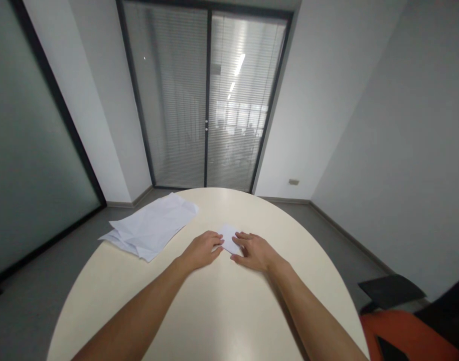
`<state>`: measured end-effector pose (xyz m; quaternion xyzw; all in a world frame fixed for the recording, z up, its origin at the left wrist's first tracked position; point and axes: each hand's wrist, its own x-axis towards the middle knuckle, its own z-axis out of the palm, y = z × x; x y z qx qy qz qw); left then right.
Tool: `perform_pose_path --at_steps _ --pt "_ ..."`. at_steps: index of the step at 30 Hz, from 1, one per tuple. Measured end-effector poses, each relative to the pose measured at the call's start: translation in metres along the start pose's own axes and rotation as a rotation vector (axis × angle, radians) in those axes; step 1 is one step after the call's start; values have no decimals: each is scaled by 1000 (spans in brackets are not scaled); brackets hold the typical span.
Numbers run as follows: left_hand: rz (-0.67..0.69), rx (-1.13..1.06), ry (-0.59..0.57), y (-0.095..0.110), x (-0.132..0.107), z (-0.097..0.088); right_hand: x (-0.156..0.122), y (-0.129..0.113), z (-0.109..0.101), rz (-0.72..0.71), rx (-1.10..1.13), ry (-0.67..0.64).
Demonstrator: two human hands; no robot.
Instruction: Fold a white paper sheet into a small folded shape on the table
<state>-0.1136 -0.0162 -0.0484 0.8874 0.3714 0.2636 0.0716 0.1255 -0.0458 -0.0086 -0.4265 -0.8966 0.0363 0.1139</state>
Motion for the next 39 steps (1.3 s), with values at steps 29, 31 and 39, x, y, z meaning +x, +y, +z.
perform_pose_path --at_steps 29,31,39 --pt "101 59 -60 1 -2 -4 1 12 19 98 100 -73" --pt "103 64 -54 2 -1 -4 1 8 14 49 73 -44" --pt "99 31 -20 2 -1 -1 2 -4 -6 7 51 -14"
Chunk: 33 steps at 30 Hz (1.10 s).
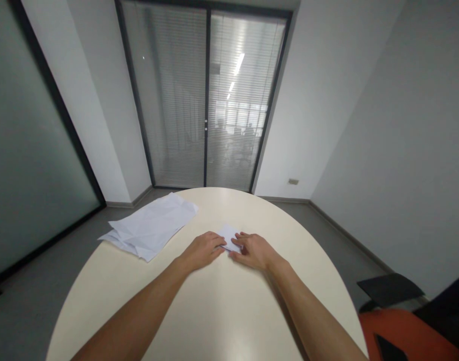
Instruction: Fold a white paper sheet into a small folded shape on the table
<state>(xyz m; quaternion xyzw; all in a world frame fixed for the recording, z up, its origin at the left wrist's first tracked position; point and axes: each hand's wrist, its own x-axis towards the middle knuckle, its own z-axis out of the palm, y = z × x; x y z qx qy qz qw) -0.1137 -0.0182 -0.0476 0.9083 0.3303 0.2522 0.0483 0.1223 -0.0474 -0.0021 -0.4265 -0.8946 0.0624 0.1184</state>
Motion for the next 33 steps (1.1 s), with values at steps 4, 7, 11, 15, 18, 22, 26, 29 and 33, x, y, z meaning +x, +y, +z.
perform_pose_path --at_steps 4,7,11,15,18,22,26,29,33 --pt "-66 -37 8 0 0 0 -2 4 -3 -14 23 -22" --pt "-95 -63 0 3 1 -5 -5 10 -4 -10 48 -25" --pt "-114 -73 -4 6 1 -11 -8 21 -2 68 57 -10" --pt "-144 -78 8 6 3 -11 -8 29 1 122 69 32" --pt "-189 -89 25 4 4 -9 -7 31 1 105 98 52" --pt "-251 -72 42 2 5 -7 -6 31 0 102 115 80" --pt "-327 -25 66 2 5 -7 -6 30 2 121 88 101" --pt "-364 4 69 3 5 -7 -4 29 6 154 57 112" --pt "-384 55 71 5 6 -7 0 27 12 216 24 135"
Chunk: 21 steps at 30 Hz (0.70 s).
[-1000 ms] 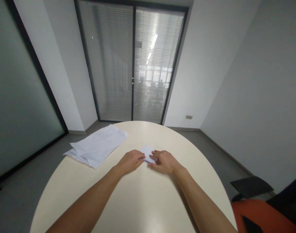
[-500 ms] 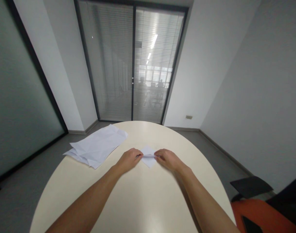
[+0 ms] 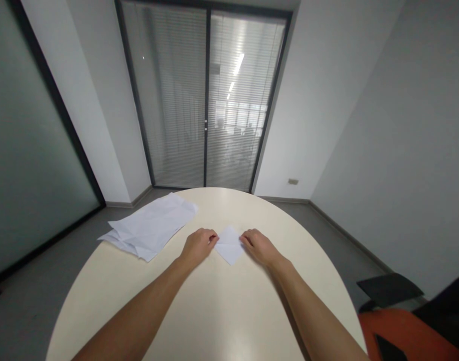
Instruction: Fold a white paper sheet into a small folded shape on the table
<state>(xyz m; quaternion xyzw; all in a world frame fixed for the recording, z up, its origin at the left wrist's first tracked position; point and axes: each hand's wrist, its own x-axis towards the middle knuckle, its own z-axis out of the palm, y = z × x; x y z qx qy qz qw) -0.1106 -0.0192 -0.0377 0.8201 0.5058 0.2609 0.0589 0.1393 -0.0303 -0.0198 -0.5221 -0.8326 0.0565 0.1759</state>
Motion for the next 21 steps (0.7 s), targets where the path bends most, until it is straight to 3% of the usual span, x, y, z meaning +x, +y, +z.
perform_pose_path --at_steps 6,18,21 --pt "10 94 16 0 0 3 1 -4 7 79 35 30" --pt "31 166 18 0 0 7 4 -6 11 -22 -16 57" --pt "103 106 7 -2 0 9 5 -10 12 -100 -7 61"
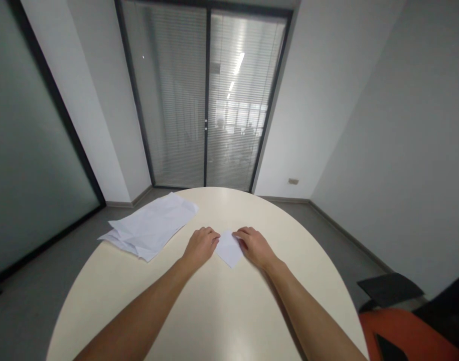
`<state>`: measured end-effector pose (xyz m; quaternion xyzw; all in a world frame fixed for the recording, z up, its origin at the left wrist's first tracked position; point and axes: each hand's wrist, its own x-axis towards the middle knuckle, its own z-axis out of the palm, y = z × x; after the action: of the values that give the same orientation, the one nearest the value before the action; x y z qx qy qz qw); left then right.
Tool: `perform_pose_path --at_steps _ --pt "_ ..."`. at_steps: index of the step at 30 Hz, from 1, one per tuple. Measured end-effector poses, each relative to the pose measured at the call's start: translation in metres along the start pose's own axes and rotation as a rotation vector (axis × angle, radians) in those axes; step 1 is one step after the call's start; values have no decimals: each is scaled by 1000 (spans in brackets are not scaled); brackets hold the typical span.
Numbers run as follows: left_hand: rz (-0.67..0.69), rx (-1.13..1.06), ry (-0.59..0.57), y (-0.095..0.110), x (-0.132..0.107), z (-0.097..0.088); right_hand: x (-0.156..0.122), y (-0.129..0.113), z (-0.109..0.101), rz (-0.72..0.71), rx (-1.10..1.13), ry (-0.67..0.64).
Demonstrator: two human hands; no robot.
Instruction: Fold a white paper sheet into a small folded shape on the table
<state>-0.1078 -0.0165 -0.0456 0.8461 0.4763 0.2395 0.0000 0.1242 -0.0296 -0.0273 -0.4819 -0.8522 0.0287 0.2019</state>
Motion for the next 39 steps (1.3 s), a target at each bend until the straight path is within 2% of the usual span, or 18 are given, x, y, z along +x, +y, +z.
perform_pose_path --at_steps 3,5,8,11,26,30,35,39 --pt "82 -62 -1 0 0 1 0 -9 4 -109 58 -43" --pt "119 -96 0 -1 0 0 -2 -14 8 -128 96 -136" --pt "164 -145 -8 -3 -1 0 -5 -20 14 -49 115 -281" --pt "204 -173 -25 -7 -1 -1 -6 -21 18 14 103 -336" --pt "97 -284 -83 -36 -3 -2 -4 -27 10 76 56 -404" --pt "70 -315 -55 -41 -3 -1 -5 -27 10 81 49 -405" --pt "23 -321 -35 -37 -2 1 -5 -28 7 76 62 -392" --pt "-77 -235 -52 -26 2 6 -4 -29 6 70 65 -388"
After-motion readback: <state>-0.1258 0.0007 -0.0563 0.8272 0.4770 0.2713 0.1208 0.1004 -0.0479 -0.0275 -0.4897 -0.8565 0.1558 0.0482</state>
